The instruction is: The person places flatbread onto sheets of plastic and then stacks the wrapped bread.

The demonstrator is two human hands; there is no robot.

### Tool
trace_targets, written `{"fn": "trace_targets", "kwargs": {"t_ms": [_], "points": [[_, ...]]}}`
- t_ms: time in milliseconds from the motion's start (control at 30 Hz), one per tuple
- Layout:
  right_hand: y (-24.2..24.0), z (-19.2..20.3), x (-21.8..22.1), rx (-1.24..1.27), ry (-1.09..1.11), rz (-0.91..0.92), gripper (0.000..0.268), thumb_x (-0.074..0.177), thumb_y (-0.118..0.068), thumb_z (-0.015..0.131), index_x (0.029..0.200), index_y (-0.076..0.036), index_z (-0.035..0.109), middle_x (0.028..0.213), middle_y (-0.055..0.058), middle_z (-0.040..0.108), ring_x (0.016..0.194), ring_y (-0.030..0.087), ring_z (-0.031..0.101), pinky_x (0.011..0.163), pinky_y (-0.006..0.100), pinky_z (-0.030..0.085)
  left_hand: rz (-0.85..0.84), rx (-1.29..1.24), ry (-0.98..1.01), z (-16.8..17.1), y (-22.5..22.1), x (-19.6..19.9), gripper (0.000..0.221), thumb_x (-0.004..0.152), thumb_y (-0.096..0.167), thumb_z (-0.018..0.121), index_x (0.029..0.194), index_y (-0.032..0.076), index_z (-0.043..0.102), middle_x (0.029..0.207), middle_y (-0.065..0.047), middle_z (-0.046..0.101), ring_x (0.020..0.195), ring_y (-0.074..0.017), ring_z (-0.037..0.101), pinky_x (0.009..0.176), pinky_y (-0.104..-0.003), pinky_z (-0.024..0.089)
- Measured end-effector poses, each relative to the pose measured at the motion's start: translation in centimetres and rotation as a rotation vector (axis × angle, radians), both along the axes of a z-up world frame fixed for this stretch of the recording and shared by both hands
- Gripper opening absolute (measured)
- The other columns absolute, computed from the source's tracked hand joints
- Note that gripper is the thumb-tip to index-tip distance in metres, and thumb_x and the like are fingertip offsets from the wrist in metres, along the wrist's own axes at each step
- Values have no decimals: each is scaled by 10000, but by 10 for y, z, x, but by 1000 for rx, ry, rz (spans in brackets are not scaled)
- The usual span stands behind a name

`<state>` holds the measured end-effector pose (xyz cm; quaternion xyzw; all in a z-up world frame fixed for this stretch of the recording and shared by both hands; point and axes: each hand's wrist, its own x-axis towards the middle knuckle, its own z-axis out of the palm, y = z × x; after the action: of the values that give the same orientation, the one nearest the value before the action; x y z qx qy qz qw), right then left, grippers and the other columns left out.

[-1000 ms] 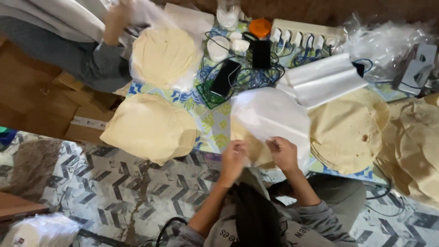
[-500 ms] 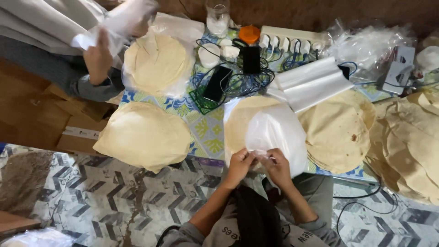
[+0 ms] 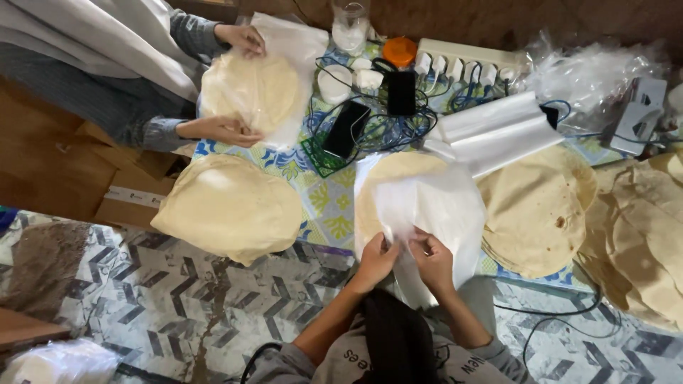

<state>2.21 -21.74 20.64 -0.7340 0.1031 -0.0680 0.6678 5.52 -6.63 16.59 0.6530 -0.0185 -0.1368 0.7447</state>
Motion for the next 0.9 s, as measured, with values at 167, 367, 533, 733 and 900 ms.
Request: {"fn": "trace_targets", "kwargs": {"t_ms": [167,367,533,733,900], "points": [[-9,-2,-6,-63,-37,-118,127,964,-83,702,1060,0,690,999,66,752,877,80,661,784,235,537,-44,86,83,14,8,-2,249,936,120,623,1147,16,705,909,-24,702,817,-118,625,713,-265,508],[-10,11,-7,-12,-22,-145,125,983,-123,657,1057,-26,626,968,41,734,854,70,657,750,234,529,105,203,-148,44,5,-17,481,773,178,784,1149,-4,546,975,-65,679,867,-193,663,765,-335,542],[-17,2,-4,-46,-14,-71,173,1001,-180,657,1049,-17,622,971,49,744,882,77,668,788,248,529,51,469,-11,-12,26,-15,214,945,162,707,1016,-38,673,881,-142,721,795,-223,698,742,-348,556],[-11,51,-3,-129,94,36,233,977,-202,671,1142,-38,671,964,53,762,877,93,679,792,267,545,26,-187,169,-22,15,-8,162,901,71,736,1038,7,679,929,-42,732,826,-114,674,751,-266,552],[-17,49,-1,-432,-79,260,587,747,-206,866,1228,-12,592,980,133,725,869,144,680,732,315,548,-2,-214,101,11,-9,4,182,851,45,789,993,17,678,888,-26,713,782,-98,657,714,-258,548]]}}
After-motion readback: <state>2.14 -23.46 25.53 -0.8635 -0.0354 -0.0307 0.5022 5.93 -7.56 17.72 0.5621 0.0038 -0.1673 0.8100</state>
